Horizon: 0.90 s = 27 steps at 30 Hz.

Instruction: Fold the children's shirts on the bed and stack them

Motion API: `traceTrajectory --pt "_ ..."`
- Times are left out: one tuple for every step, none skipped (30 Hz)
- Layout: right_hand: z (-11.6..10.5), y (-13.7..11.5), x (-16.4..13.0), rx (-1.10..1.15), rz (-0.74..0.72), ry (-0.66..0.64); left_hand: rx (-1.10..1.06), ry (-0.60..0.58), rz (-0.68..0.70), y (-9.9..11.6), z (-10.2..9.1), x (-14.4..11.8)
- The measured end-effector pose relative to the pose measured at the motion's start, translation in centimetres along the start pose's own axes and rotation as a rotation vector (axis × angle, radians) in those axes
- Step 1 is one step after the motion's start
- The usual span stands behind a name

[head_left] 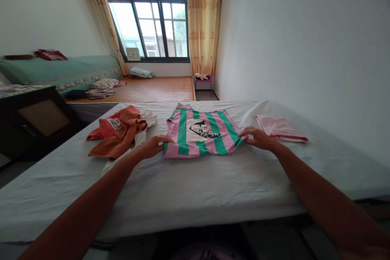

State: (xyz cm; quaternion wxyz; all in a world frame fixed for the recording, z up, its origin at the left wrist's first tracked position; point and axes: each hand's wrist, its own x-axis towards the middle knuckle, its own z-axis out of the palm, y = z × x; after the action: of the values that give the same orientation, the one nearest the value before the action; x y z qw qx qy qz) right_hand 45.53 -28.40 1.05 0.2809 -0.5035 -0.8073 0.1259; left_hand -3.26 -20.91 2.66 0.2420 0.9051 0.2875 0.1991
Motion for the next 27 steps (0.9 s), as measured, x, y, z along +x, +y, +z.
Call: traceTrajectory --pt "-0.7 -0.3 -0.1 0.036 -0.008 0.034 -0.031 -0.002 -0.018 0.1 -1.0 -0.1" --pt "-1.3 -0.5 -0.4 0.075 -0.002 0.048 -0.056 -0.027 -0.03 0.1 -1.9 -0.3" --pt "-1.8 -0.7 -0.7 0.117 0.021 0.031 -0.075 -0.077 -0.033 0.2 -2.7 -0.6" --pt "-2.0 -0.9 -1.1 0.158 0.058 -0.023 -0.086 -0.147 -0.026 0.2 -3.2 -0.9" --pt "-2.1 -1.0 -1.5 0.194 0.102 -0.098 -0.089 -0.227 -0.009 0.1 -3.5 -1.3" --pt "-2.0 -1.0 -1.9 0.216 0.142 -0.178 -0.087 -0.298 0.021 0.0 -3.4 -1.6" --pt "-1.8 -1.1 -2.3 0.221 0.169 -0.249 -0.081 -0.348 0.057 -0.1 -3.0 -1.9" --pt "-1.4 -1.1 -2.6 0.214 0.179 -0.297 -0.074 -0.367 0.097 -0.2 -2.4 -2.1" --pt "-1.1 -1.1 -2.9 0.201 0.174 -0.325 -0.067 -0.364 0.133 -0.4 -1.8 -2.3" --pt "-0.8 -1.1 -3.0 0.188 0.159 -0.341 -0.06 -0.346 0.162 -0.5 -1.1 -2.4" --pt "-0.7 -1.1 -3.1 0.18 0.14 -0.348 -0.055 -0.325 0.183 -0.5 -0.6 -2.5" --pt "-0.6 -1.2 -3.1 0.176 0.119 -0.355 -0.05 -0.313 0.197 -0.5 -0.3 -2.4" --pt "-0.7 -1.2 -3.0 0.177 0.097 -0.356 -0.049 -0.315 0.203 -0.4 -0.1 -2.3" --pt "-0.9 -1.3 -2.7 0.185 0.078 -0.351 -0.056 -0.327 0.198 -0.3 -0.2 -2.1" --pt "-1.1 -1.3 -2.4 0.203 0.066 -0.345 -0.07 -0.342 0.175 -0.3 -0.3 -1.7" --pt "-1.3 -1.3 -1.9 0.235 0.066 -0.329 -0.095 -0.334 0.132 -0.3 -0.6 -1.1" --pt "-1.5 -1.2 -1.3 0.278 0.084 -0.297 -0.132 -0.297 0.064 -0.4 -0.9 -0.5" --pt "-1.5 -1.1 -0.5 0.33 0.124 -0.247 -0.182 -0.223 -0.023 -0.6 -1.1 0.3" --pt "-1.3 -0.9 0.4 0.381 0.192 -0.178 -0.246 -0.118 -0.118 -0.9 -1.2 1.2" --pt "-0.9 -0.7 1.3 0.421 0.291 -0.088 -0.321 0.005 -0.21 -1.3 -1.1 2.0" --pt "-0.4 -0.5 2.3 0.443 0.412 0.018 -0.398 0.125 -0.289 -1.8 -0.8 2.8" --pt "0.2 -0.2 3.1 0.451 0.537 0.117 -0.466 0.228 -0.356 -2.4 -0.4 3.5" --pt "0.9 0.1 3.8 0.457 0.645 0.187 -0.515 0.308 -0.413 -3.0 0.1 4.0" --pt "1.6 0.3 4.3 0.465 0.716 0.228 -0.538 0.376 -0.464 -3.6 0.7 4.3" --pt "2.3 0.6 4.5 0.478 0.742 0.247 -0.542 0.425 -0.513 -4.1 1.3 4.4" --pt "2.9 0.8 4.6 0.49 0.728 0.251 -0.537 0.456 -0.553 -4.6 1.9 4.4" --pt "3.5 1.0 4.4 0.5 0.693 0.247 -0.527 0.47 -0.58 -5.0 2.4 4.2"
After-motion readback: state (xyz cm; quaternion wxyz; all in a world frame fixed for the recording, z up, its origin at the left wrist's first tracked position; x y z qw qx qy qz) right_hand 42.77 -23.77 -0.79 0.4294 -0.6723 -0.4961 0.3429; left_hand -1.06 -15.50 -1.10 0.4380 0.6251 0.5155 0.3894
